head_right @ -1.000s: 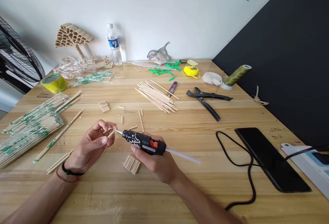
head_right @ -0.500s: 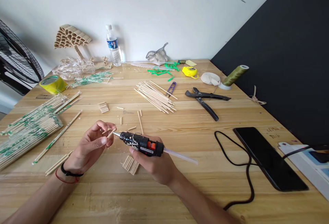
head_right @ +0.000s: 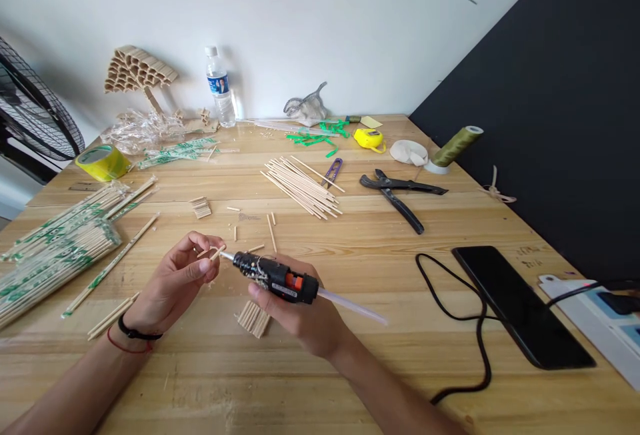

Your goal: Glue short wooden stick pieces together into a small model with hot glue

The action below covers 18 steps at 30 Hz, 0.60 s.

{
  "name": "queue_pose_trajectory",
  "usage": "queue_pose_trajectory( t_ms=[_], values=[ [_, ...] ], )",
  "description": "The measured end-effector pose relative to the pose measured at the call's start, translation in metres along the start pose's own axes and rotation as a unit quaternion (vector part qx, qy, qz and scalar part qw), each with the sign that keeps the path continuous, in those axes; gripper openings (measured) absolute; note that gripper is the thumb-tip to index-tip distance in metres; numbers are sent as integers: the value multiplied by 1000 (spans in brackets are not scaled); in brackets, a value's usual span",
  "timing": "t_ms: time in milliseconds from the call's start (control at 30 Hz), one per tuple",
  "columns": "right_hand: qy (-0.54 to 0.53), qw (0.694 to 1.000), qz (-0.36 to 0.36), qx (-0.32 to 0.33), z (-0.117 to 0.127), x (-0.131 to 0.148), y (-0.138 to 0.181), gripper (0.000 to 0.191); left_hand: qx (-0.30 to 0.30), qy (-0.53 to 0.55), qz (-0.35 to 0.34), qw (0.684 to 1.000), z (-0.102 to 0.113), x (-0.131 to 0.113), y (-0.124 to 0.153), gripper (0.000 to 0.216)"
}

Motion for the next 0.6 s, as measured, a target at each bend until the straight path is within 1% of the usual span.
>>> queue_pose_trajectory(
  t_ms=[67, 133, 233, 300, 400, 467, 600],
  values=[
    [11, 998, -8, -58, 11, -5, -3, 26, -24, -15, 4, 1000, 4, 0, -1, 24],
    [43, 994, -12, -101, 19, -10, -6, 22, -47, -31, 3, 998, 8, 0, -2, 27],
    [149, 980, 27, -128, 21, -12, -12, 15, -70, -56, -10, 996, 13, -2, -4, 30],
    [206, 969, 59, -122, 16, -13, -16, 15, -71, -73, -27, 994, 16, -4, -5, 29],
    [244, 961, 82, -103, 9, -17, -20, 18, -51, -95, -52, 993, 16, -6, -5, 26],
    [260, 957, 81, -99, 6, -20, -23, 19, -38, -104, -60, 992, 15, -6, -4, 24],
    [283, 953, 50, -97, 3, -24, -28, 21, -33, -107, -69, 991, 15, -8, -1, 22]
  ],
)
Point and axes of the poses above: each hand's wrist, its own y-axis away from the middle knuckle, its own z-axis out of the back of the hand, x = y × z, the point moved 8 cm from there along -y, towards the middle knuckle, and after that the axes turned 13 degrees about -z, right-handed, at the moved point
